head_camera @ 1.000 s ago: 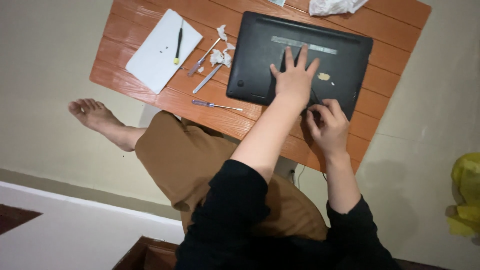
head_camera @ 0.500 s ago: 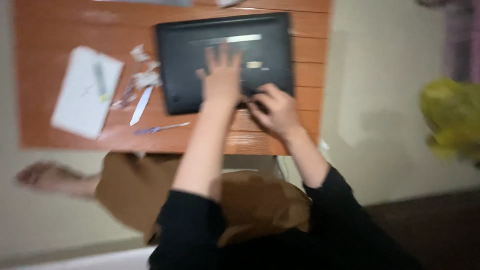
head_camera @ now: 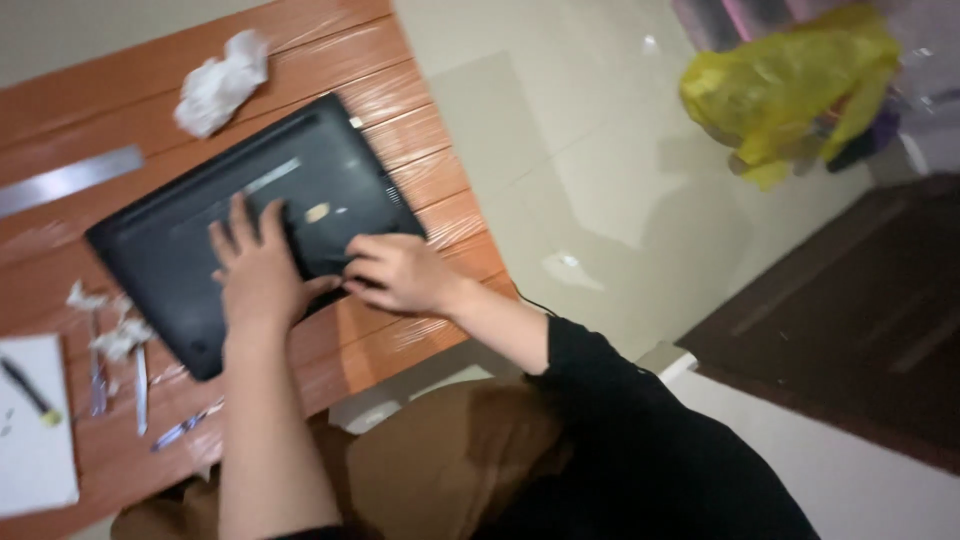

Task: The person is using a screwdriver to work on the bottom panel of a laptop, likely finalizing assembly or disassembly.

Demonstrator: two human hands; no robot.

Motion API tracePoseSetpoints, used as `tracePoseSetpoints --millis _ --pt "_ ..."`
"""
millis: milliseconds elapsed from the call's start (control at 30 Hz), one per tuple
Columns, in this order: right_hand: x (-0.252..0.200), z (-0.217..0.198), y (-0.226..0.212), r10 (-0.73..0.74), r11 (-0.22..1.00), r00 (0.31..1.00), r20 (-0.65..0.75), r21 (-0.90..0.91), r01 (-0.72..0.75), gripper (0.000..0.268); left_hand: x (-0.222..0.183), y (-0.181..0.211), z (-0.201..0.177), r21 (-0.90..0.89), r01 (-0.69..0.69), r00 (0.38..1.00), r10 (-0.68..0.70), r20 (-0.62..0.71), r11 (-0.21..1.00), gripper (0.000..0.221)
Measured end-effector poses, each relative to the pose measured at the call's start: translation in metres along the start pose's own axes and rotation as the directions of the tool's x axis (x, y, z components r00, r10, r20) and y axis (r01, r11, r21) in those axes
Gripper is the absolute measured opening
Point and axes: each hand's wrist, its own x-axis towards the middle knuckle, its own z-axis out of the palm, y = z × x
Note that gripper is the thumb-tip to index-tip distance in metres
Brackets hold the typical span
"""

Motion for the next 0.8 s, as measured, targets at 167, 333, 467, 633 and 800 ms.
tracePoseSetpoints --millis 167,333,467,633,800 --pt "-0.005 0.006 0.007 -0.016 1.0 0.998 -0.057 -0.017 0.015 0.014 0.002 0.006 -0.004 0.022 0.016 0.999 -0.017 0.04 1.0 0.114" --pt "-0.005 0.003 0.007 -0.024 0.999 0.997 -0.08 -0.027 0.022 0.014 -0.003 0.014 -0.011 -0.025 0.009 0.999 -0.008 0.041 1.0 0.11" --pt "-0.005 0.003 0.006 -0.016 1.0 0.996 -0.084 -0.023 0.014 0.013 -0.002 0.01 -0.006 -0.013 -0.001 1.0 0.002 0.018 1.0 0.11" --pt "-0.003 -0.001 0.006 -0.014 0.999 0.998 -0.055 -0.032 0.012 0.013 0.0 0.008 -0.006 -0.025 0.0 1.0 0.0 0.023 1.0 0.113" --pt "0.004 -0.005 -0.001 0.007 1.0 1.0 0.009 -0.021 -0.006 0.012 -0.001 0.009 -0.01 -0.019 0.043 0.998 -0.042 0.054 0.999 0.114"
